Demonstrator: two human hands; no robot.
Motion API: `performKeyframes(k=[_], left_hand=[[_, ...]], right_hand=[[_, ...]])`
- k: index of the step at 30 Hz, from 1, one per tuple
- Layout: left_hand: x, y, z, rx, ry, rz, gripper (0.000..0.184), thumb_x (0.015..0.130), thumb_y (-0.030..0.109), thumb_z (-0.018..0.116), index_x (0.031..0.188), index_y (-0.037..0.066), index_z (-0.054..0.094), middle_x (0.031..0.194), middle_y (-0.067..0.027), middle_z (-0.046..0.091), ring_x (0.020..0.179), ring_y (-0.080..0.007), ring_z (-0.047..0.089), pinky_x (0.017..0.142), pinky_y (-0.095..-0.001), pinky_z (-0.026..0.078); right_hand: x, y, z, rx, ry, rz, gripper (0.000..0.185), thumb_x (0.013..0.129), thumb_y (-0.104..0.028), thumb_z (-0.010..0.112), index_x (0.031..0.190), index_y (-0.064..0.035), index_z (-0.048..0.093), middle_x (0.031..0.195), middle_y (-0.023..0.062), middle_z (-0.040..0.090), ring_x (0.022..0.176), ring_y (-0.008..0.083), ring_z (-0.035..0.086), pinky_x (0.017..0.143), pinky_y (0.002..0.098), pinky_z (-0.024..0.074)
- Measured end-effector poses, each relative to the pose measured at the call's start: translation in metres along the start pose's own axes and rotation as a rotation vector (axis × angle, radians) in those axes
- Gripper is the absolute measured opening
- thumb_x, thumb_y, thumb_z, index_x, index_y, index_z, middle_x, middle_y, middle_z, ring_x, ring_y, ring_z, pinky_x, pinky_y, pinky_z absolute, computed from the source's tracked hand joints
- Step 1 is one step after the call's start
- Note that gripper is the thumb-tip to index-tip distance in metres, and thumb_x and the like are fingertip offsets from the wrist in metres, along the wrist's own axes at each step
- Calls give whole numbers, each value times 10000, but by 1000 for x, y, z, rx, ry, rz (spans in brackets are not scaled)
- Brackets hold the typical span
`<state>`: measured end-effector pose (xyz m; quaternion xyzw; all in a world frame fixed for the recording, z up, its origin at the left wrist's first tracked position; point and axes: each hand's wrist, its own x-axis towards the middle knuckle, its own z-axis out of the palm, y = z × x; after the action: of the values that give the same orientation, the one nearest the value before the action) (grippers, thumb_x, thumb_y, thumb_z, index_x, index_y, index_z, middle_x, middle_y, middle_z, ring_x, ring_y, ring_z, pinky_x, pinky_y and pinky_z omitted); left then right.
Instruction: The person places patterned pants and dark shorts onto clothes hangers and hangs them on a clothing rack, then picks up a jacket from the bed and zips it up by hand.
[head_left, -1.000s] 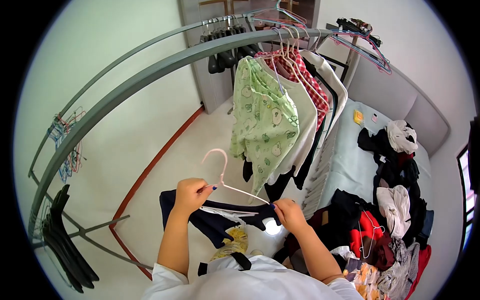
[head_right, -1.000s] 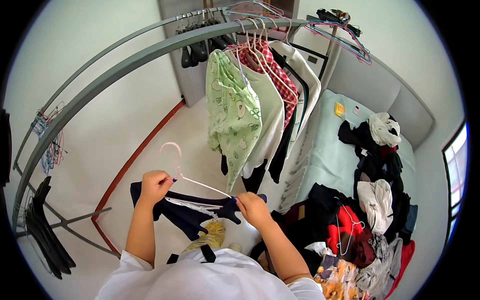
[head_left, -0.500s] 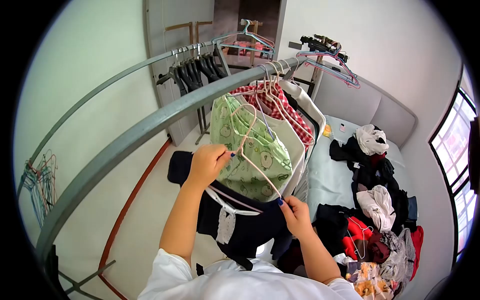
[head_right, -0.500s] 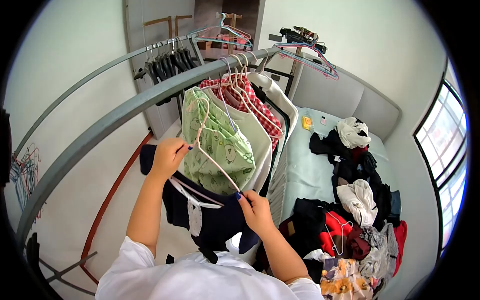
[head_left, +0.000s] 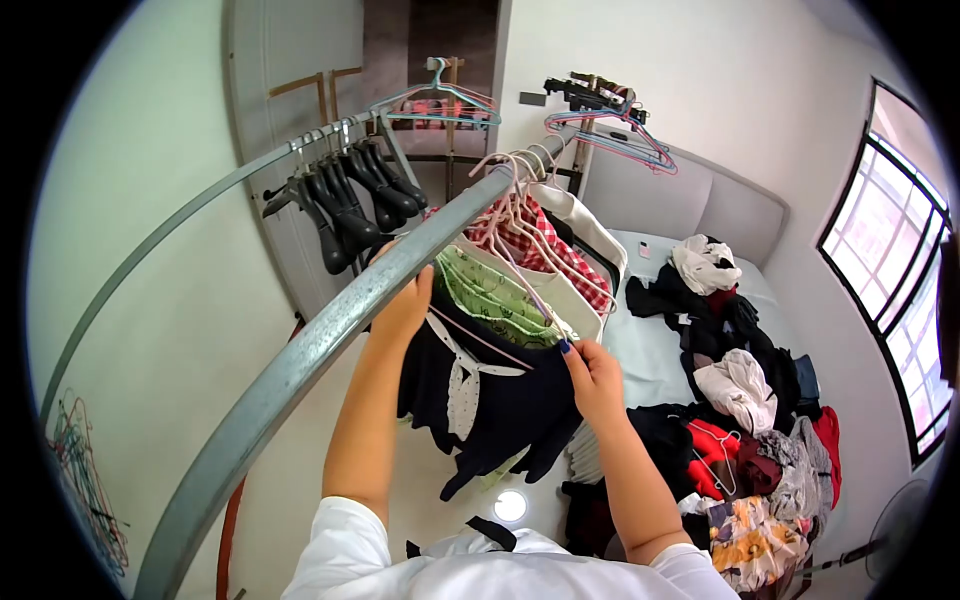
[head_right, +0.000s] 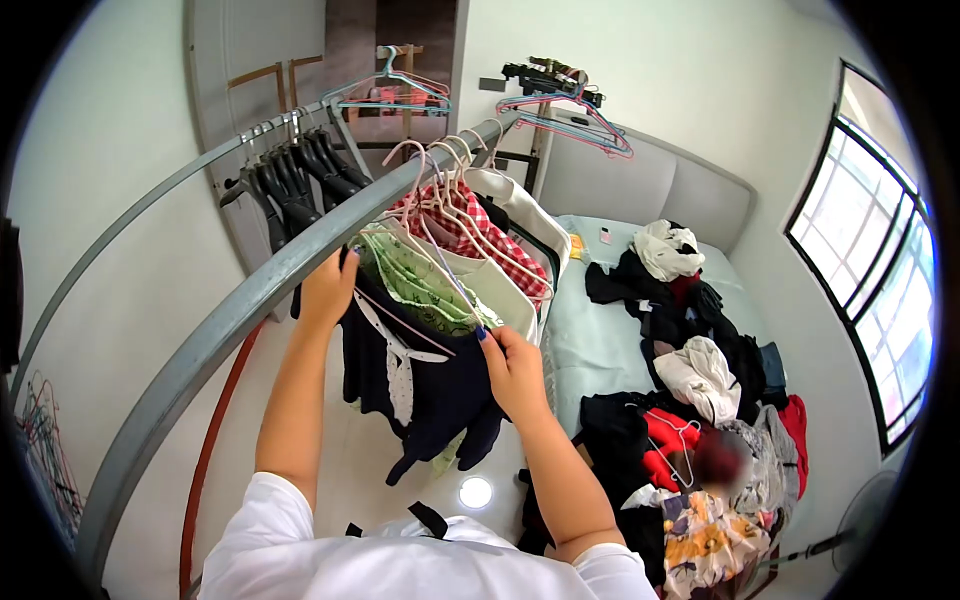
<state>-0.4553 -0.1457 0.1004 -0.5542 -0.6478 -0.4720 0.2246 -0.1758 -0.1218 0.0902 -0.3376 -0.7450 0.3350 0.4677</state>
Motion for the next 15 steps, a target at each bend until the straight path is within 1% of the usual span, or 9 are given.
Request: performKeyframes(k=[1, 2, 4, 6, 7, 11, 12, 14, 15], left_hand=[[0, -11, 5, 43, 80, 34, 334, 807, 190, 556, 1090, 15, 521, 1093, -188, 525, 1020, -363, 482, 880, -419, 361], [1, -21, 11, 86, 163, 68, 293, 799, 179, 566, 1044, 21, 539, 1049, -157, 543, 967, -345, 515, 836, -408, 401], [-2, -30, 17, 77, 101, 58, 297, 803, 169, 563, 1063, 28, 530, 1075, -163, 534, 984, -340, 515, 846, -415, 408], [-10, -46, 34, 160, 63, -98, 309, 806, 152, 559, 1095, 52, 522, 1088, -140, 537, 999, -319, 518, 865, -412, 410], [-13, -51, 36, 209, 40, -104, 361, 815, 157, 544, 1150, 37, 487, 1131, -160, 515, 1030, -330, 507, 891, -415, 404], [-30, -110, 62, 160, 155, -81, 386, 845, 266, 503, 1108, -17, 514, 1133, -247, 504, 1055, -409, 458, 923, -439, 328], [-31, -115, 63, 158, 147, -80, 386, 845, 266, 503, 1108, -17, 514, 1133, -247, 504, 1055, -409, 458, 923, -439, 328], [-31, -126, 64, 192, 107, -113, 383, 845, 260, 502, 1109, -18, 514, 1122, -250, 510, 1050, -411, 460, 919, -436, 331], [-28, -128, 63, 200, 108, -44, 371, 850, 248, 491, 1105, -20, 518, 1117, -254, 511, 1049, -416, 457, 919, -439, 330]], right_hand=[[7, 3, 3, -30, 4, -17, 202, 845, -162, 544, 758, 20, 544, 503, 72, 429, 469, 115, 371, 455, 277, 320], [12, 5, 5, -36, 15, -14, 202, 845, -162, 544, 758, 20, 544, 503, 72, 429, 469, 115, 371, 455, 277, 320], [21, 10, 9, -100, 12, 1, 207, 844, -159, 545, 741, 20, 531, 522, 7, 384, 506, 72, 336, 458, 262, 288], [25, 19, 12, -156, 19, -12, 198, 836, -152, 551, 745, 23, 534, 518, 33, 399, 492, 91, 348, 458, 270, 300], [27, 22, 11, -205, 24, -28, 189, 828, -145, 556, 749, 26, 537, 514, 59, 413, 478, 111, 360, 457, 277, 313], [31, 23, 3, -315, 69, -120, 164, 793, -125, 592, 754, 27, 545, 556, 126, 477, 479, 210, 441, 483, 303, 361], [33, 24, 2, -316, 71, -112, 164, 793, -125, 592, 754, 27, 545, 556, 126, 477, 479, 210, 441, 483, 303, 361], [35, 26, 0, -375, 193, -287, 147, 760, -116, 632, 781, 8, 556, 594, 118, 490, 516, 234, 468, 505, 312, 373], [33, 26, -1, -428, 217, -242, 146, 730, -95, 653, 817, -16, 566, 658, 110, 509, 590, 254, 485, 560, 321, 387]])
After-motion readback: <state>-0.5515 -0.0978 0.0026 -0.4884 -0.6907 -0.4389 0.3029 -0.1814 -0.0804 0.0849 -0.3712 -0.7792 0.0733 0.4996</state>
